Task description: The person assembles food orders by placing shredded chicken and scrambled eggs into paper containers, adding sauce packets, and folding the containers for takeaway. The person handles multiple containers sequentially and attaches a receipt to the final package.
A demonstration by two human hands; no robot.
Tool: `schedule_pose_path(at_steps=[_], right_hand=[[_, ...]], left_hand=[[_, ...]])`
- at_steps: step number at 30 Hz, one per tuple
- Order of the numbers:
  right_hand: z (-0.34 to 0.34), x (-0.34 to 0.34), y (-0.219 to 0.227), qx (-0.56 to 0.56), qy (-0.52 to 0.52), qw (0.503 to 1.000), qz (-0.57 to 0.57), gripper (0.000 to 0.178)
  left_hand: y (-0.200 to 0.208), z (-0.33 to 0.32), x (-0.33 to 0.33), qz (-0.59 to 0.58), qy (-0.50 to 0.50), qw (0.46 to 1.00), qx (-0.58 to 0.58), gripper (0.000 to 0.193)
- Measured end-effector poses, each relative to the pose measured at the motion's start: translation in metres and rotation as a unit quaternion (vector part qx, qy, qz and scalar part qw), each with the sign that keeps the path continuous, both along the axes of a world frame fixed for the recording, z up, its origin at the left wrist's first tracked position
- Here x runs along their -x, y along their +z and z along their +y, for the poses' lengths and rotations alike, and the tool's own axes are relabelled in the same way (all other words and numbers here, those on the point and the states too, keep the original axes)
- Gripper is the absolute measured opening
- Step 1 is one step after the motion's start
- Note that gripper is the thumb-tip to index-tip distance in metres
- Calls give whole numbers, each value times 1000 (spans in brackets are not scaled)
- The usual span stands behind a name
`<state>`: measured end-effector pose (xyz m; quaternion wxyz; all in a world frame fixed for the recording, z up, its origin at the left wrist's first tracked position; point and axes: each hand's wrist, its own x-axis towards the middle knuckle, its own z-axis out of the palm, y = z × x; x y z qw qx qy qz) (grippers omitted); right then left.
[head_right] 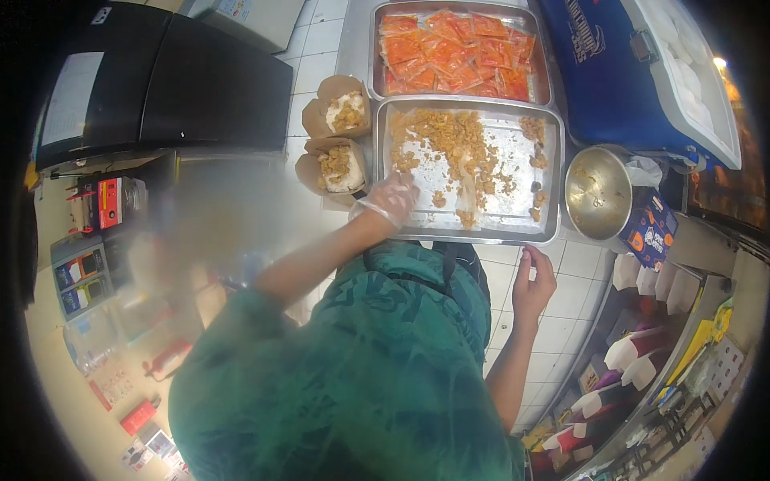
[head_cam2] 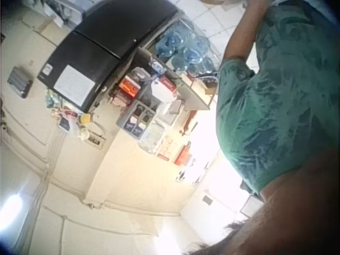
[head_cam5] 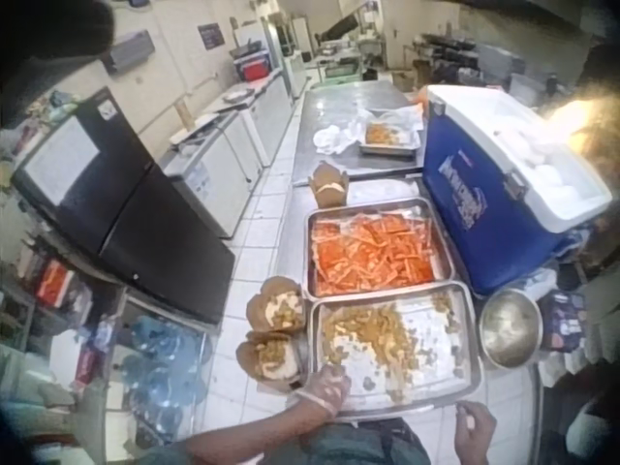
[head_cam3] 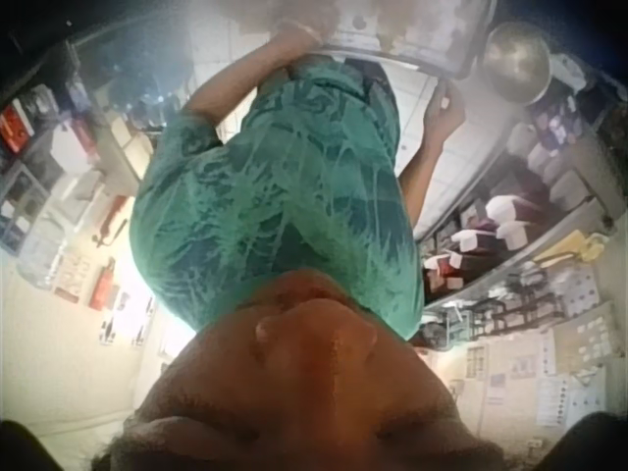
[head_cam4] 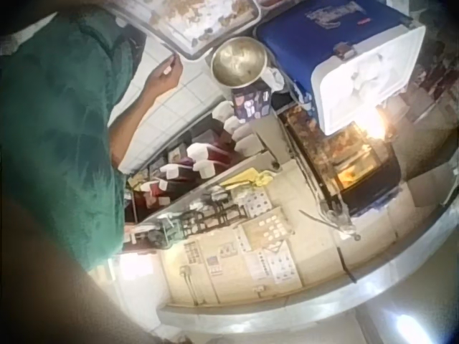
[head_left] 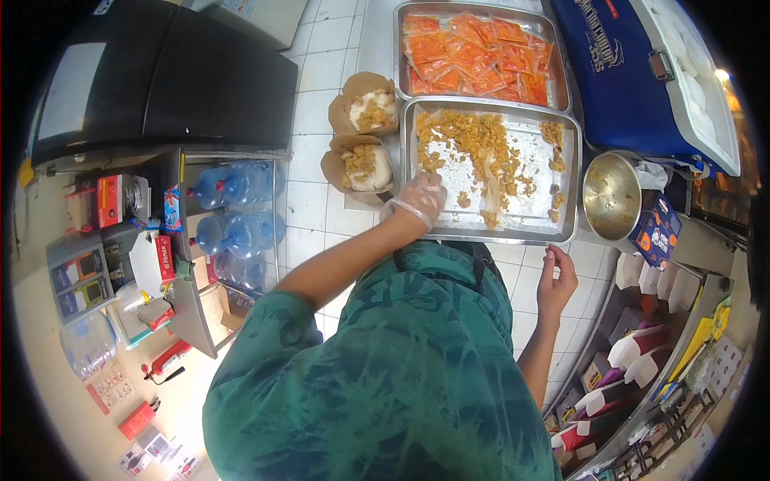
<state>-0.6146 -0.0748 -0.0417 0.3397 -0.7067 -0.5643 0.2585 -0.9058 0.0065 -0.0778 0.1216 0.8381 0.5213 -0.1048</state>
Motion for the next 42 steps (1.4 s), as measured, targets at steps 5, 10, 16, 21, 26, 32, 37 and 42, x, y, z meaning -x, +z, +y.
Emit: schedule_pose_path(at_steps=[5,10,16,21,26,32,37,42], right_hand=[[0,-12,-2,-3,-7,1000,0,15],[-1,-17,-6,-3,-31,999,5,15],[7,-13,-7,-16,-1,1000,0,15],[14,-8,-3,-19,3,1000,-5,15],[15,-8,-6,-25,9,1000,-13,16],[20,3,-4,5,14,1000,-16,14],[34,20,8,11,56,998,-22,14],[75,43,6,-3,87,996,16,14]], left_hand=[[-28,13,6,-33,32,999,10,20],[-1,31,5,-136,109,983,-60,13],[-44,42,-2,-28,135,990,-11,18],[-27,34,0,-113,128,985,22,15],[51,14,29,-308,202,930,10,12],[83,-5,103,-407,466,785,29,22],[103,-8,139,-344,487,801,56,34],[107,-20,181,-383,527,759,-4,36]])
